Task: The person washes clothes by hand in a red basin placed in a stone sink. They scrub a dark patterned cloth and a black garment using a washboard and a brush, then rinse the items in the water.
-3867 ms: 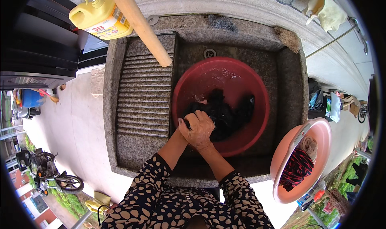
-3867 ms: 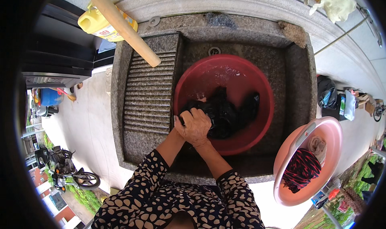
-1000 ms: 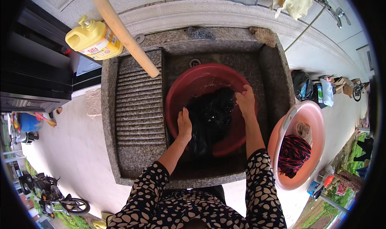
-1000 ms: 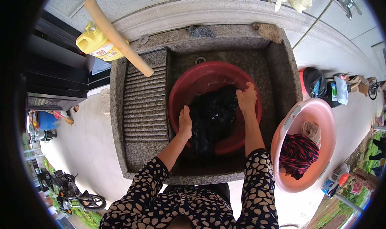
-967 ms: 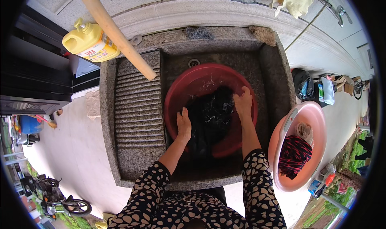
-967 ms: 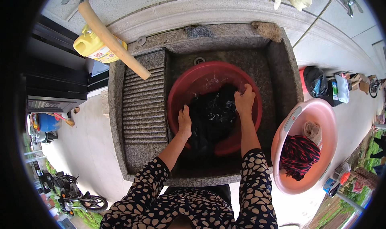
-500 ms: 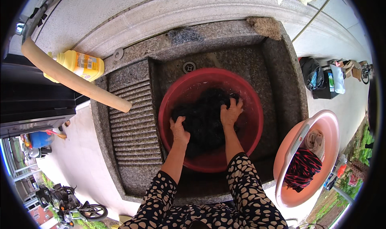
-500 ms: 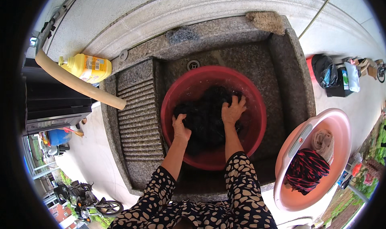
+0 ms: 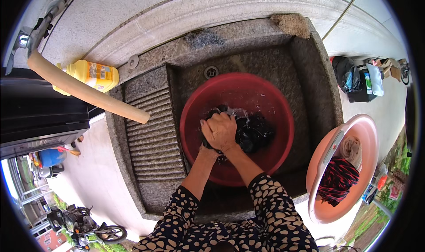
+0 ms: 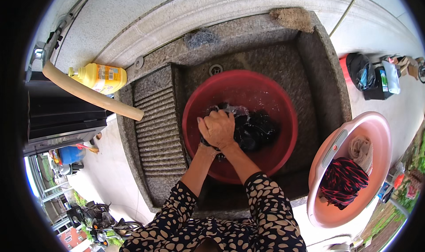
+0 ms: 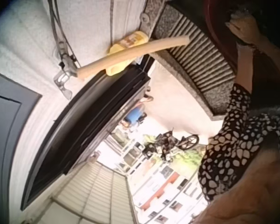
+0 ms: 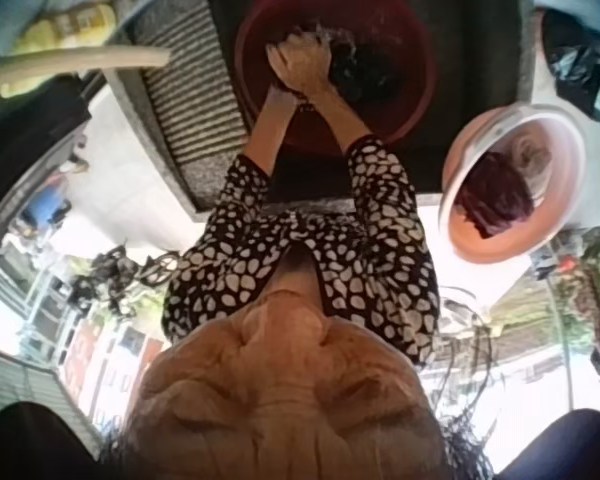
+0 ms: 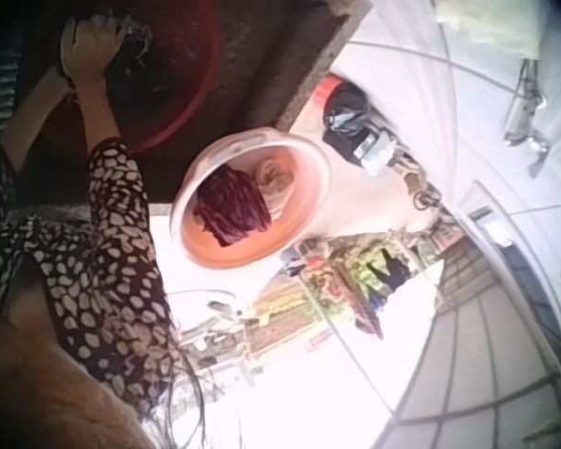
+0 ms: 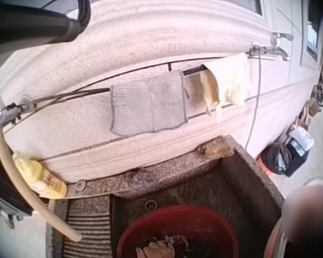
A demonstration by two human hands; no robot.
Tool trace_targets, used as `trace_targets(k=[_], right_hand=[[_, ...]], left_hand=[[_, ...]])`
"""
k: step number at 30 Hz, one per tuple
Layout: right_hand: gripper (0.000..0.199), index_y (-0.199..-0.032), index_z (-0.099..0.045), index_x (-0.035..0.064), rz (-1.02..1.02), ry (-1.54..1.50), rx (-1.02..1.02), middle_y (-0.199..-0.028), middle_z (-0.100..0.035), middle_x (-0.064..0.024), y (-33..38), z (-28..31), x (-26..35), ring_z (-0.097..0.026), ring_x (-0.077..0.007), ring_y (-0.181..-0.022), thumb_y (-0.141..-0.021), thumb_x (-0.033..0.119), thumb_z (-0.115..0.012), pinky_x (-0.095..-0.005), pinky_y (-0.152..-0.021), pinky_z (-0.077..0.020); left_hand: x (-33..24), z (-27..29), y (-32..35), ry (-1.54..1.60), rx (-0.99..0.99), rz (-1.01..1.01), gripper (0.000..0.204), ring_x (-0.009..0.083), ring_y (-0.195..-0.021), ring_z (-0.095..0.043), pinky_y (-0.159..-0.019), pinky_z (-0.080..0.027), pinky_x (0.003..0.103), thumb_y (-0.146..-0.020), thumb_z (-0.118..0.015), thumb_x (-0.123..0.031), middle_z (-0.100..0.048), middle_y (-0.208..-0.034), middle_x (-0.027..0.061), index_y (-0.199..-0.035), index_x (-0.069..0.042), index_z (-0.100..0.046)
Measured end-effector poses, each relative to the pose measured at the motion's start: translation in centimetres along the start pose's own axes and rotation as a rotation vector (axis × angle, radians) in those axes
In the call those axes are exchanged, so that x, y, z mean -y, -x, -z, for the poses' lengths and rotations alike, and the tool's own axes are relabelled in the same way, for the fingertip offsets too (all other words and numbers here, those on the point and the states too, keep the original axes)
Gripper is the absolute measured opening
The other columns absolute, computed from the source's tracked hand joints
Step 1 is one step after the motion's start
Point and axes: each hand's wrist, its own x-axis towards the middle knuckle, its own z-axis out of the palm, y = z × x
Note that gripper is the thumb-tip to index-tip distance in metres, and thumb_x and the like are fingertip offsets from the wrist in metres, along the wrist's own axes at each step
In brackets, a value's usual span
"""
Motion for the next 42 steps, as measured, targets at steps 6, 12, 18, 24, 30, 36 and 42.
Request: trace_targets(k=[6,12,18,24,30,36,42], right_hand=[[0.021,-0.095,-0.062,0.0143,-0.485,0.753,0.236,-0.108,-0.053,-0.0071,0.1,5.1,-12.4,-0.051,-0.0265,-0.1,-0.075,0.02,-0.067,-0.0463,-0.073,-0.0391],[0.036,-0.104,-0.061,0.015,-0.401,0.467,0.013,-0.11,-0.052,-0.0098,1.4,-0.5,-10.2,-0.046,-0.0307,-0.108,-0.07,0.019,-0.072,-0.0451,-0.082,-0.0361],[0.028,-0.101,-0.064,0.0134,-0.292,0.351,0.133,-0.09,-0.06,-0.0138,3.0,0.0,-14.8,-0.059,-0.0296,-0.083,-0.073,0.014,-0.066,-0.0424,-0.068,-0.0482],[0.031,-0.106,-0.064,0.0132,-0.337,0.347,0.34,-0.107,-0.058,-0.0058,2.5,1.7,-12.5,-0.05,-0.0312,-0.109,-0.076,0.01,-0.06,-0.0561,-0.079,-0.0432],[0.016,-0.088,-0.057,0.0041,-0.426,-0.241,0.127,-0.089,-0.059,-0.0117,1.1,1.9,-3.3,-0.056,-0.0336,-0.084,-0.076,0.014,-0.052,-0.0451,-0.071,-0.0458],[0.019,-0.076,-0.05,0.0071,0.051,-0.293,0.3,-0.076,-0.052,-0.0103,5.1,3.5,6.3,-0.052,-0.0275,-0.072,-0.075,0.019,-0.065,-0.0378,-0.059,-0.0392],[0.028,-0.068,-0.052,0.0083,-0.091,0.067,0.171,-0.061,-0.057,-0.0111,0.1,-0.9,-2.4,-0.061,-0.0294,-0.059,-0.087,0.028,-0.055,-0.0396,-0.053,-0.0458]], left_hand=[[-3.5,0.9,-1.5,0.563,-0.243,0.038,0.053,0.0167,-0.128,-0.037,-0.11,-0.018,0.031,-0.086,-0.062,-0.035,-0.05,-0.13,0.0065,-0.122,0.002,-0.054],[3.1,2.8,-2.8,-0.763,-0.355,-0.002,0.03,0.0228,-0.07,-0.055,-0.071,-0.046,0.037,-0.094,-0.046,-0.014,-0.057,-0.075,0.0149,-0.124,-0.011,-0.045],[3.7,2.3,-0.7,-0.865,-0.621,-0.328,0.053,0.0209,-0.077,-0.056,-0.073,-0.045,0.033,-0.074,-0.043,0.016,-0.053,-0.082,0.0074,-0.119,-0.012,-0.042],[0.7,2.7,-2.6,0.446,-0.516,0.302,0.027,0.0177,-0.092,-0.058,-0.086,-0.046,0.032,-0.079,-0.061,-0.003,-0.06,-0.093,0.0023,-0.105,-0.009,-0.06],[0.7,4.0,-2.6,0.741,-0.337,0.228,0.04,0.0235,-0.104,-0.056,-0.093,-0.045,0.037,-0.085,-0.064,-0.035,-0.06,-0.113,0.0062,-0.115,-0.01,-0.057],[-0.3,1.3,-1.4,0.954,0.051,0.034,0.059,0.0239,-0.107,-0.055,-0.094,-0.044,0.04,-0.088,-0.051,-0.054,-0.057,-0.117,0.0095,-0.128,-0.011,-0.046],[1.8,-1.2,2.2,0.87,-0.054,0.446,0.034,0.0232,-0.096,-0.062,-0.085,-0.051,0.035,-0.093,-0.051,-0.036,-0.063,-0.107,0.0078,-0.112,-0.008,-0.058]])
